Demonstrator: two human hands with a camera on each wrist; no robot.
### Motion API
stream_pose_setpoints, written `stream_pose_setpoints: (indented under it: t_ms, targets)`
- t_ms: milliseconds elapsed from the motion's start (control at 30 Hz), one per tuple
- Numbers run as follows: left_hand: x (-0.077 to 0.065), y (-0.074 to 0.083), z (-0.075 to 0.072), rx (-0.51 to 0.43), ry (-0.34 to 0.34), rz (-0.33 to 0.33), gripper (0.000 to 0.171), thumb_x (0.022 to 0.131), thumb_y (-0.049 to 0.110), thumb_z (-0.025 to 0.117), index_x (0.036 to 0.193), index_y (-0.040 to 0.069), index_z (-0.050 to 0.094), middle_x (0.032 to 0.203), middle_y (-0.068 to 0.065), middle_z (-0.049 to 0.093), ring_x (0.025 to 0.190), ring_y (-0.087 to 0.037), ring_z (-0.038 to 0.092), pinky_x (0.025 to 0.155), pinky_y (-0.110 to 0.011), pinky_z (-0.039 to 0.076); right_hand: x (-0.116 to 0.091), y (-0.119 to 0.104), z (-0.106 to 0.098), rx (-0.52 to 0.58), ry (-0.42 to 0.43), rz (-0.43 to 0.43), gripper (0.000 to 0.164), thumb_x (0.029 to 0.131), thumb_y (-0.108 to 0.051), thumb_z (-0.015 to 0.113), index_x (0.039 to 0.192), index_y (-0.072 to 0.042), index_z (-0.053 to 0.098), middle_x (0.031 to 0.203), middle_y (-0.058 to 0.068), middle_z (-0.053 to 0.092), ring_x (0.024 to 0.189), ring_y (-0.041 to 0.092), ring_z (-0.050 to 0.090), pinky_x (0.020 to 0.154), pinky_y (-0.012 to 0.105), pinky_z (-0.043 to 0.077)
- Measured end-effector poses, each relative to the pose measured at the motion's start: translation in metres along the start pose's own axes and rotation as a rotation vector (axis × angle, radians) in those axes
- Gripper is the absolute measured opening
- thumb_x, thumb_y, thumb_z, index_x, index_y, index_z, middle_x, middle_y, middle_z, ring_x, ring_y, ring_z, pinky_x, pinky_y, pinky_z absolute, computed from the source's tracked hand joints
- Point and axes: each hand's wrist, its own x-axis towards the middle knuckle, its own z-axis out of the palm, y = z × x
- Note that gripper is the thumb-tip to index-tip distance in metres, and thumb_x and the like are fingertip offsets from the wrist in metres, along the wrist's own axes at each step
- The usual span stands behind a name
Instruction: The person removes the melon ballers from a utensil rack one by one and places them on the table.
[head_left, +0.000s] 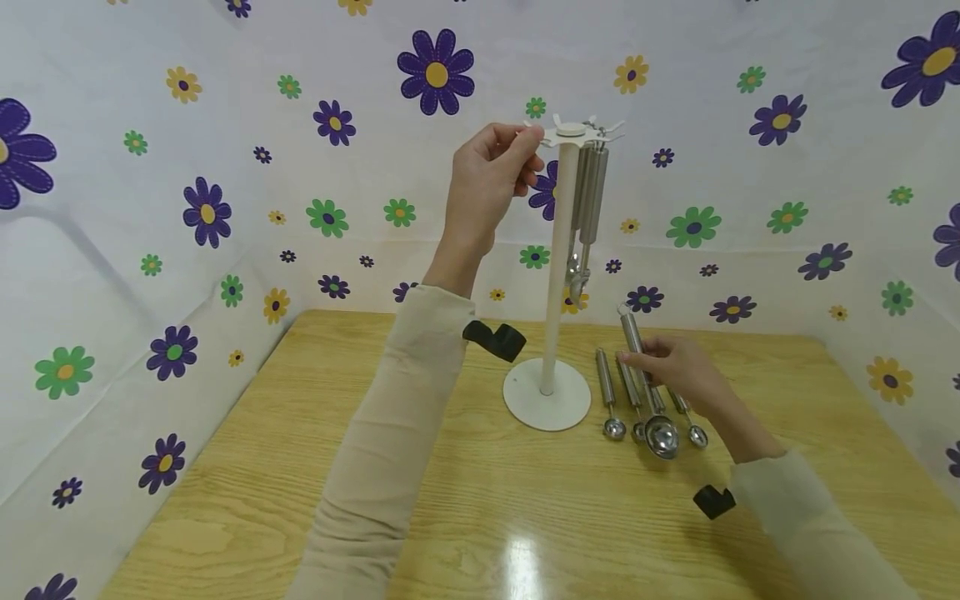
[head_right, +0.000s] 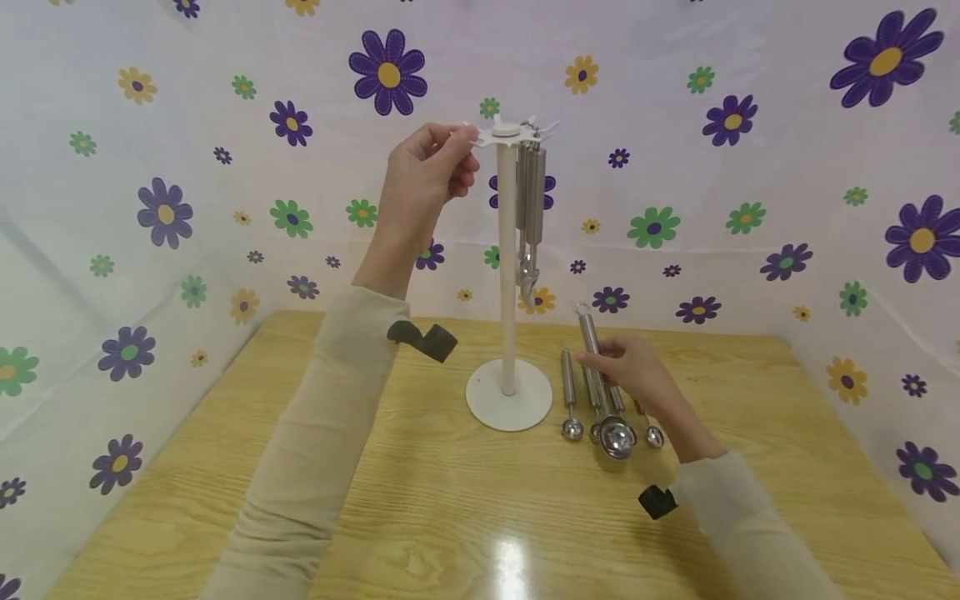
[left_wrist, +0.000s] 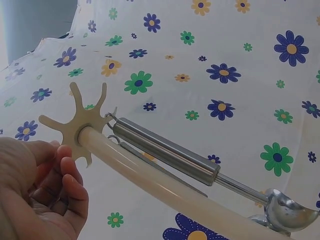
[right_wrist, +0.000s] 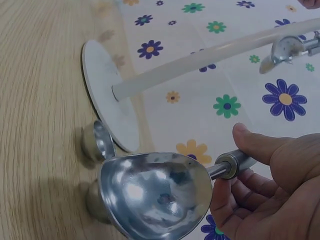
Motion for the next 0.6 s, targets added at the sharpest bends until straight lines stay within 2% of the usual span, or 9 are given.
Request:
stream_pose_setpoints:
  t_ms: [200, 433, 600]
  targets:
    - [0.000, 0.000, 0.000, 0.001, -0.002, 0.005, 0.010, 0.103, 0.015, 0.066, 0.104, 0.005, 0.066, 0.081, -0.006, 0.065, 0.068, -0.015, 0.057, 0.065, -0.021, 0.050, -0.002, 0.014, -0.013, -0.010, -0.014, 0.027, 0.066, 0.102, -0.046, 0.064, 0.136, 0.009, 0.055, 0.122, 0.023, 0.063, 0.100, 0.029, 0.063, 0.089, 0.041, 0.052]
    - [-0.001, 0.000, 0.000, 0.007, -0.003, 0.015, 0.013, 0.104, 0.015, 0.065, 0.107, 0.002, 0.066, 0.080, -0.004, 0.064, 0.067, -0.013, 0.058, 0.064, -0.020, 0.050, -0.003, 0.033, -0.029, -0.028, -0.013, 0.038, 0.069, 0.104, -0.046, 0.062, 0.141, 0.012, 0.051, 0.129, 0.028, 0.061, 0.108, 0.038, 0.067, 0.098, 0.054, 0.052]
    - [-0.001, 0.000, 0.001, -0.007, -0.004, 0.007, 0.011, 0.104, 0.014, 0.065, 0.106, 0.004, 0.066, 0.080, -0.005, 0.064, 0.067, -0.014, 0.058, 0.064, -0.021, 0.050, -0.005, 0.046, -0.040, -0.022, 0.014, 0.051, 0.065, 0.104, -0.043, 0.063, 0.136, 0.012, 0.053, 0.121, 0.025, 0.063, 0.103, 0.033, 0.069, 0.093, 0.048, 0.056]
